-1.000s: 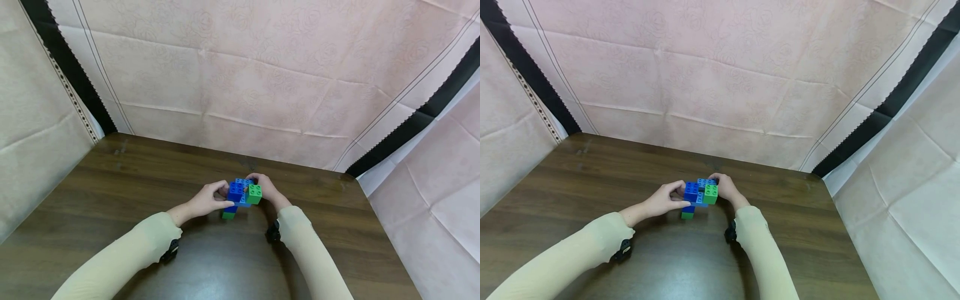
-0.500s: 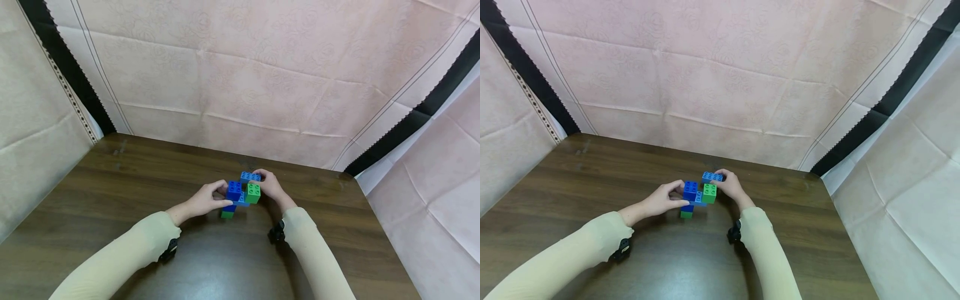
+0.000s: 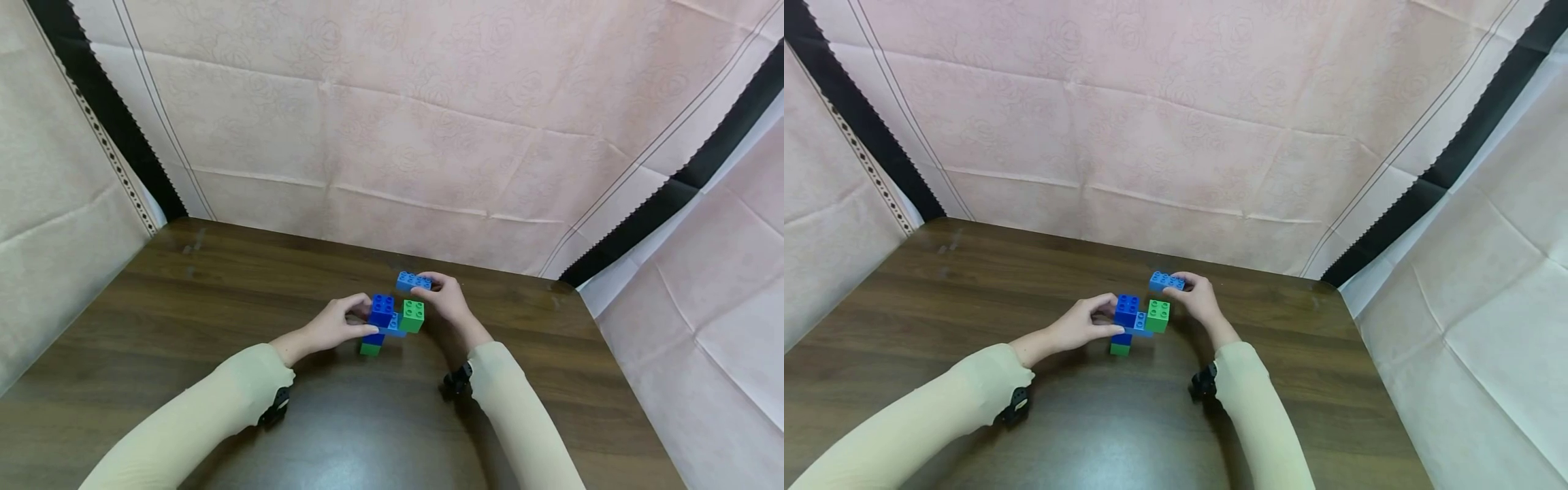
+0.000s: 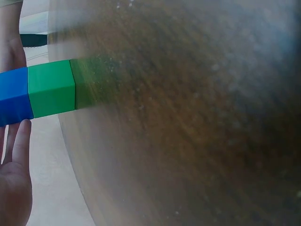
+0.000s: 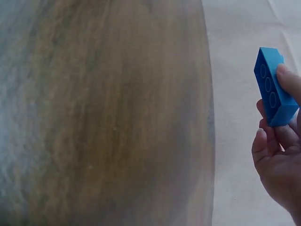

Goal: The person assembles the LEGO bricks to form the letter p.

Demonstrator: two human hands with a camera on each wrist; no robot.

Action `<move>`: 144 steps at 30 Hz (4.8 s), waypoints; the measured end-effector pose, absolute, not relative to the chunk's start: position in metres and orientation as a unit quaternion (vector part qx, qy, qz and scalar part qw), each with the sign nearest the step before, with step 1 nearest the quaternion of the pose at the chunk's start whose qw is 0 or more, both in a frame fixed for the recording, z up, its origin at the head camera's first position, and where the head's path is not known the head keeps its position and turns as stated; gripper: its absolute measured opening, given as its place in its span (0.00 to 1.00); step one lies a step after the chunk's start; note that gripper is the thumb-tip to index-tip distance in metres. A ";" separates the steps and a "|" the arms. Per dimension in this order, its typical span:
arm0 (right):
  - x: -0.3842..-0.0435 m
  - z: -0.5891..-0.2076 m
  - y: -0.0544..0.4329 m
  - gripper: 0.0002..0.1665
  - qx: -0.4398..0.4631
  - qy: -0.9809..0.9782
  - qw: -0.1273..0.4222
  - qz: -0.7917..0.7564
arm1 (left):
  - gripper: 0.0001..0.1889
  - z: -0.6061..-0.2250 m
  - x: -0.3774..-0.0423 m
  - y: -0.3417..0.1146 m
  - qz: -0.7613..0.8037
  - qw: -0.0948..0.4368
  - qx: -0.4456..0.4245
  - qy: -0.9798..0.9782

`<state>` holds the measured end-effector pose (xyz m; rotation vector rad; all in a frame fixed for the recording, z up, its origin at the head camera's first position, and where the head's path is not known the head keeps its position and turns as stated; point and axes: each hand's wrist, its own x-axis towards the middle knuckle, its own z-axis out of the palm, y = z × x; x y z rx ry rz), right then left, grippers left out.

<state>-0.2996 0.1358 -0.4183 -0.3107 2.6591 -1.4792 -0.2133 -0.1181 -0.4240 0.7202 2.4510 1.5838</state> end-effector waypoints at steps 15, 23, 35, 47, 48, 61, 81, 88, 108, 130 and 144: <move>-0.277 -0.385 0.138 0.25 -0.123 0.868 0.018 -0.480 | 0.16 -0.425 -0.218 -0.114 0.528 0.064 0.245 0.811; -0.271 -0.375 0.141 0.24 -0.144 0.861 0.009 -0.488 | 0.15 -0.423 -0.219 -0.112 0.530 0.068 0.248 0.808; -0.258 -0.361 0.135 0.23 -0.159 0.850 0.021 -0.502 | 0.15 -0.424 -0.222 -0.111 0.527 0.068 0.250 0.809; -0.242 -0.354 0.123 0.23 -0.204 0.837 0.025 -0.507 | 0.15 -0.425 -0.223 -0.109 0.528 0.067 0.256 0.807; -0.241 -0.354 0.121 0.23 -0.206 0.838 0.026 -0.505 | 0.15 -0.425 -0.224 -0.109 0.527 0.067 0.256 0.807; -0.236 -0.358 0.116 0.22 -0.224 0.857 0.028 -0.464 | 0.16 -0.424 -0.223 -0.109 0.530 0.071 0.254 0.806; -0.225 -0.364 0.117 0.24 -0.242 0.858 0.011 -0.454 | 0.16 -0.421 -0.221 -0.109 0.526 0.079 0.248 0.809; -0.226 -0.363 0.116 0.25 -0.244 0.854 0.025 -0.459 | 0.16 -0.422 -0.222 -0.109 0.524 0.078 0.246 0.812; -0.230 -0.355 0.105 0.19 -0.305 0.834 0.016 -0.460 | 0.16 -0.422 -0.222 -0.109 0.531 0.081 0.258 0.803; -0.227 -0.351 0.126 0.22 -0.291 0.854 -0.001 -0.431 | 0.17 -0.424 -0.221 -0.107 0.531 0.079 0.233 0.811; -0.226 -0.356 0.130 0.21 -0.278 0.866 -0.015 -0.415 | 0.17 -0.421 -0.221 -0.109 0.514 0.069 0.234 0.822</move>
